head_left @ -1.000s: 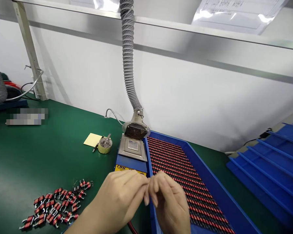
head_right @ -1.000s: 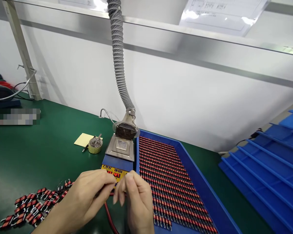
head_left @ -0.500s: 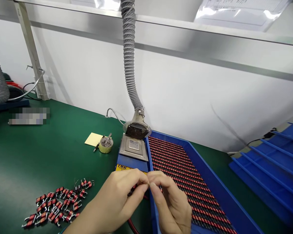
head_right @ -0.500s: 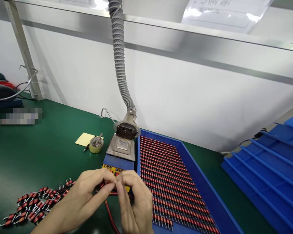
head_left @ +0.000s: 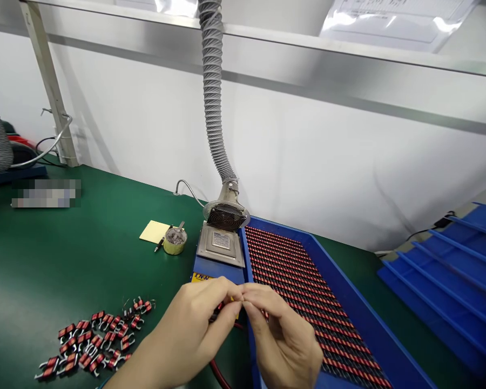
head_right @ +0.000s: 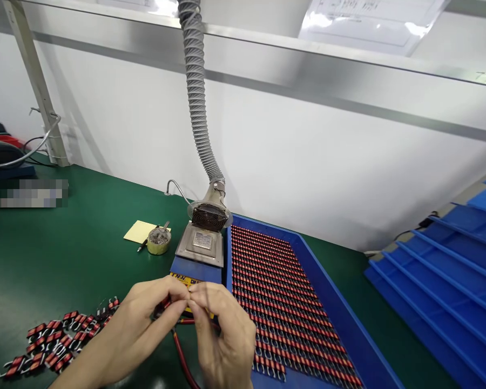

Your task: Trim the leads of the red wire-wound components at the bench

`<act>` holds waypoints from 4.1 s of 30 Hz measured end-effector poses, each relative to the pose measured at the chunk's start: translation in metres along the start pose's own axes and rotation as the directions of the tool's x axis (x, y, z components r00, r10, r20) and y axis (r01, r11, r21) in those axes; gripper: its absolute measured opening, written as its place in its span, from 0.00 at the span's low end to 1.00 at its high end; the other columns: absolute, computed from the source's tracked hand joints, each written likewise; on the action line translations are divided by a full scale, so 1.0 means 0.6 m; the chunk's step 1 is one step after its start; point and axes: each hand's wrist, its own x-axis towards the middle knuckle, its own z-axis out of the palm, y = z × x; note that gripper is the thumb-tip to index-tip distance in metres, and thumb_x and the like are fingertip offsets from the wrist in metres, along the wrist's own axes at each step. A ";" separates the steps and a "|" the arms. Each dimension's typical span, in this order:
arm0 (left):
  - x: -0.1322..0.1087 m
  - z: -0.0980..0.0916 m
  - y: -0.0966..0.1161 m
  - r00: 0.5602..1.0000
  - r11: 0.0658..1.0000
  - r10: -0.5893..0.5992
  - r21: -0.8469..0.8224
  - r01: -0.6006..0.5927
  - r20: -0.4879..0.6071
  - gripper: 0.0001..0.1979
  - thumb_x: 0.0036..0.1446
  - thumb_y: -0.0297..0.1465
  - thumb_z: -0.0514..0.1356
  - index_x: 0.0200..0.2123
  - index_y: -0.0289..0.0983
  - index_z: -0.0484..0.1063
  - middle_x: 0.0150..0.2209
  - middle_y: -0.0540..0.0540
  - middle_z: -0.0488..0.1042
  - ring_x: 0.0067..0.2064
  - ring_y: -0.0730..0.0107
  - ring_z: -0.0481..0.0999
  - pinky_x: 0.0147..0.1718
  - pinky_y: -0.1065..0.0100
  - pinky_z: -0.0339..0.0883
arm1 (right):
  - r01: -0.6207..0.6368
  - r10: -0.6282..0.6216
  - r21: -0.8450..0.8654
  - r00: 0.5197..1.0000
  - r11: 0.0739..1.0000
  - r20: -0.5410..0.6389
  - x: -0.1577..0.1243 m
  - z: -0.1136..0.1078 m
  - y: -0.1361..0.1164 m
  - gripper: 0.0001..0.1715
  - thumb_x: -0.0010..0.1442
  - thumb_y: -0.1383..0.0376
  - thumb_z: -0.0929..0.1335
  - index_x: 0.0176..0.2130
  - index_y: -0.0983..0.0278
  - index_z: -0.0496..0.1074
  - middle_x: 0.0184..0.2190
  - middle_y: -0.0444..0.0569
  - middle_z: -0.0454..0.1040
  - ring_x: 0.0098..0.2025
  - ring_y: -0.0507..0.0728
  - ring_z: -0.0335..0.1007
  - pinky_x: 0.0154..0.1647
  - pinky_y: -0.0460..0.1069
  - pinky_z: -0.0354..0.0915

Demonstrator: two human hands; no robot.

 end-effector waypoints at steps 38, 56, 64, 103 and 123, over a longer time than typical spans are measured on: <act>-0.001 -0.006 0.005 0.974 0.926 -0.190 -0.305 0.220 0.125 0.10 0.61 0.35 0.50 0.30 0.39 0.65 0.29 0.55 0.69 0.32 0.77 0.65 0.34 0.76 0.56 | 0.129 -0.131 0.085 0.991 0.988 0.019 0.007 -0.007 0.009 0.18 0.52 0.79 0.66 0.40 0.60 0.71 0.30 0.46 0.75 0.35 0.55 0.72 0.31 0.49 0.70; -0.002 0.003 0.004 1.000 0.997 -0.020 -0.074 0.021 0.005 0.07 0.61 0.29 0.50 0.31 0.39 0.65 0.28 0.52 0.71 0.30 0.76 0.69 0.31 0.77 0.60 | -0.279 0.244 0.329 0.959 0.902 0.144 0.013 -0.018 -0.006 0.02 0.55 0.67 0.68 0.30 0.62 0.72 0.24 0.47 0.73 0.29 0.54 0.71 0.30 0.47 0.67; -0.001 0.000 0.006 0.988 0.966 -0.128 -0.216 0.145 0.088 0.09 0.61 0.33 0.50 0.30 0.38 0.66 0.27 0.54 0.69 0.31 0.76 0.67 0.32 0.76 0.58 | -0.161 0.146 0.219 0.986 0.962 0.081 0.004 -0.009 -0.003 0.06 0.56 0.72 0.66 0.31 0.61 0.71 0.26 0.45 0.72 0.31 0.54 0.70 0.31 0.48 0.67; 0.012 -0.042 -0.033 0.759 0.608 -0.534 -0.793 0.039 -0.373 0.06 0.50 0.33 0.64 0.29 0.35 0.75 0.29 0.48 0.78 0.36 0.70 0.75 0.40 0.70 0.67 | -0.586 0.628 0.620 0.756 0.522 0.185 -0.008 0.062 0.011 0.04 0.50 0.64 0.72 0.29 0.62 0.74 0.31 0.48 0.75 0.36 0.55 0.73 0.38 0.49 0.71; 0.025 -0.008 -0.030 0.723 0.252 -0.615 -0.947 -0.199 -0.315 0.05 0.46 0.30 0.67 0.23 0.36 0.75 0.23 0.52 0.77 0.30 0.78 0.75 0.36 0.77 0.68 | -0.618 0.653 0.638 0.721 0.458 0.229 -0.005 0.063 0.006 0.07 0.47 0.63 0.74 0.28 0.61 0.73 0.32 0.48 0.76 0.34 0.55 0.73 0.35 0.49 0.70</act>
